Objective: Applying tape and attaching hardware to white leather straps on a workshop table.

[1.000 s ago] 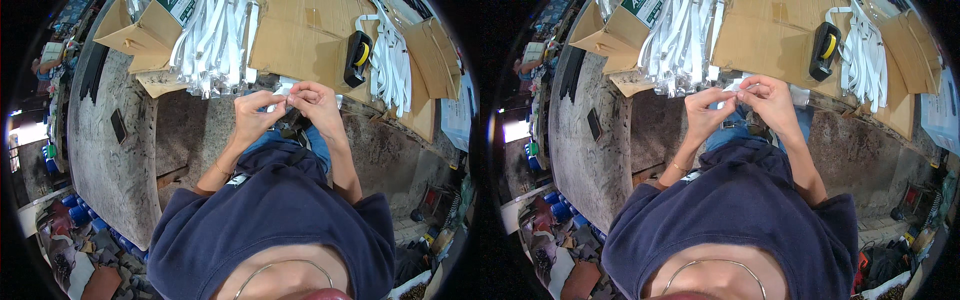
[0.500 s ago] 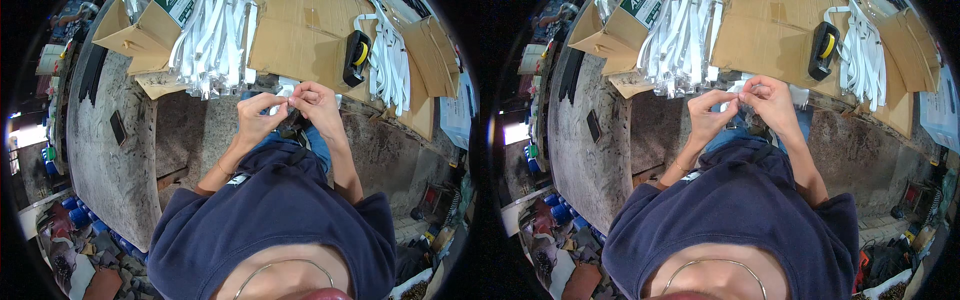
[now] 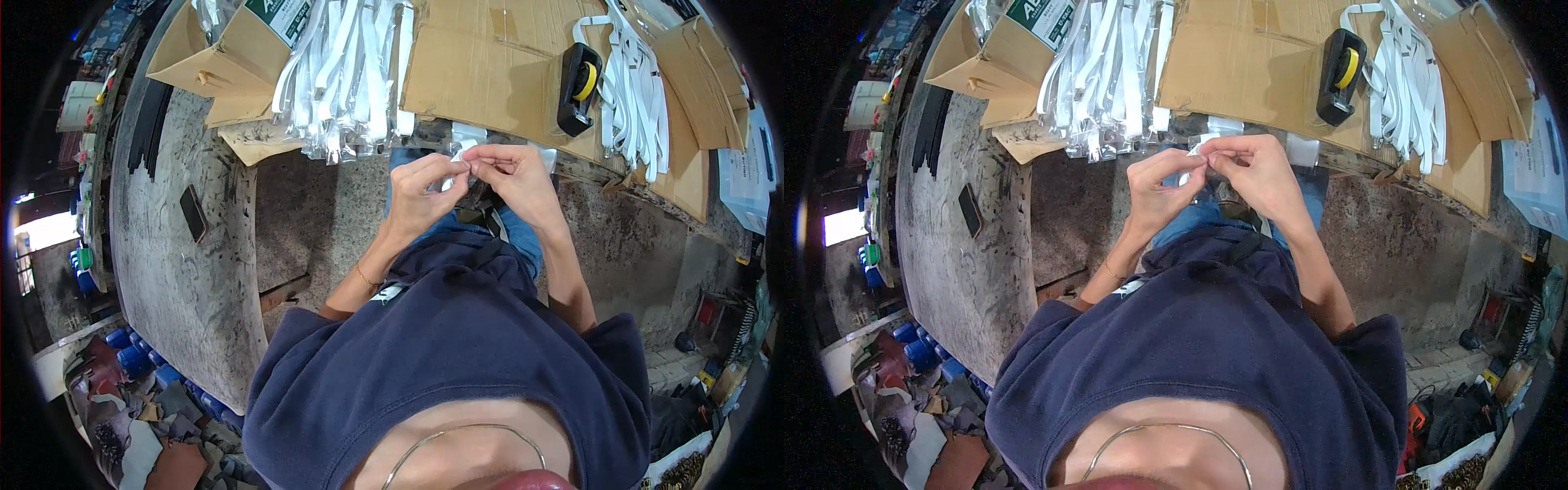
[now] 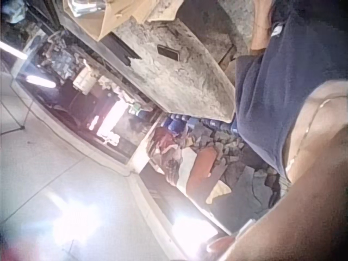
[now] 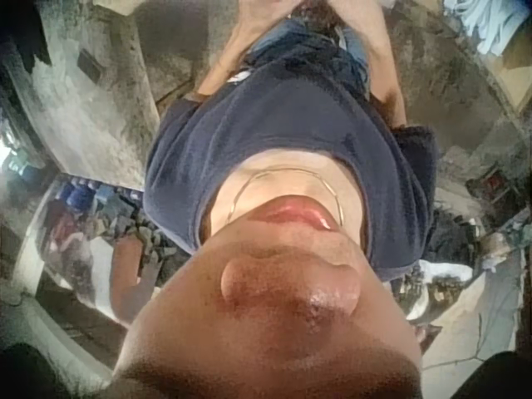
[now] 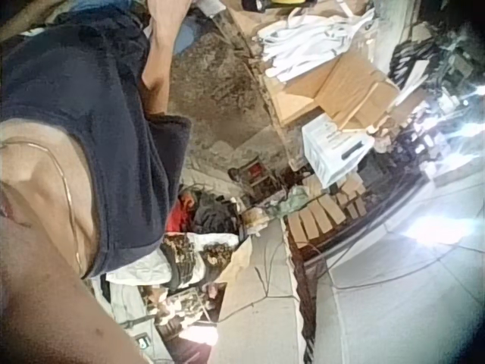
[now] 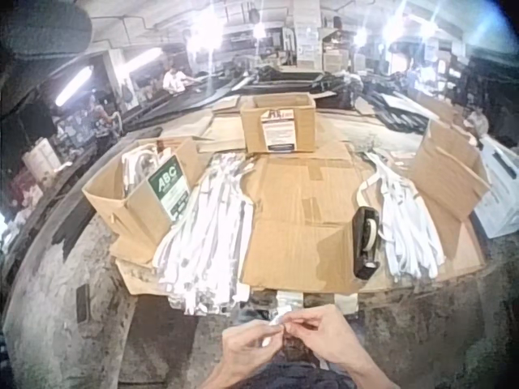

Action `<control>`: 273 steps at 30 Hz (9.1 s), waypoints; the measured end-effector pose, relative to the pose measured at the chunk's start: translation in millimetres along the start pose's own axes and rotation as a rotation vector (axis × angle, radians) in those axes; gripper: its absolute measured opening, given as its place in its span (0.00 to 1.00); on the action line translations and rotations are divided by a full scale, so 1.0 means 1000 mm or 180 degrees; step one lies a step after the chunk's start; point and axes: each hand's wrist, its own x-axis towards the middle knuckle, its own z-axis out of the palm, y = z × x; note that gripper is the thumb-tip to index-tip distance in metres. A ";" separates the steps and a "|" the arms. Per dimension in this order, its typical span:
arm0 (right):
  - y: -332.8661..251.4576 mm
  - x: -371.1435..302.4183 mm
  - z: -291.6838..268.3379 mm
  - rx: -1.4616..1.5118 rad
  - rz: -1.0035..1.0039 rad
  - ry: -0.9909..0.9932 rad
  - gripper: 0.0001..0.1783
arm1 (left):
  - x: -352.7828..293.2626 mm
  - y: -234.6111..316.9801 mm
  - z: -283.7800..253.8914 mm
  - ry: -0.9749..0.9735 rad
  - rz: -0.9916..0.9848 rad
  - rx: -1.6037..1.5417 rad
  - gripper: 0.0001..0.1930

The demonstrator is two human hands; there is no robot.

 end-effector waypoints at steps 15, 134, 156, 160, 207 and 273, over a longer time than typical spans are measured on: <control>-0.026 -0.014 -0.003 -0.2576 -0.1357 0.0662 0.28 | 0.023 0.006 -0.006 -0.0534 -0.0076 -0.0091 0.04; -0.169 0.040 -0.017 -0.3564 -0.2446 -0.1773 0.04 | 0.054 0.063 -0.017 0.0442 -0.0990 -0.1611 0.12; -0.161 0.021 -0.014 -0.5144 -0.2908 -0.1283 0.08 | 0.055 0.059 -0.001 0.0804 -0.0915 -0.0681 0.11; -0.155 0.032 -0.016 -0.4886 -0.3499 -0.1224 0.09 | 0.061 0.069 -0.015 0.0172 -0.1416 -0.0756 0.11; -0.065 0.023 -0.061 0.0825 -0.1811 -0.0029 0.11 | 0.093 0.087 0.012 0.0440 -0.0411 0.0540 0.12; -0.105 0.001 -0.041 -0.1790 -0.2807 0.1741 0.13 | 0.112 0.085 -0.003 -0.0051 -0.1010 -0.1342 0.08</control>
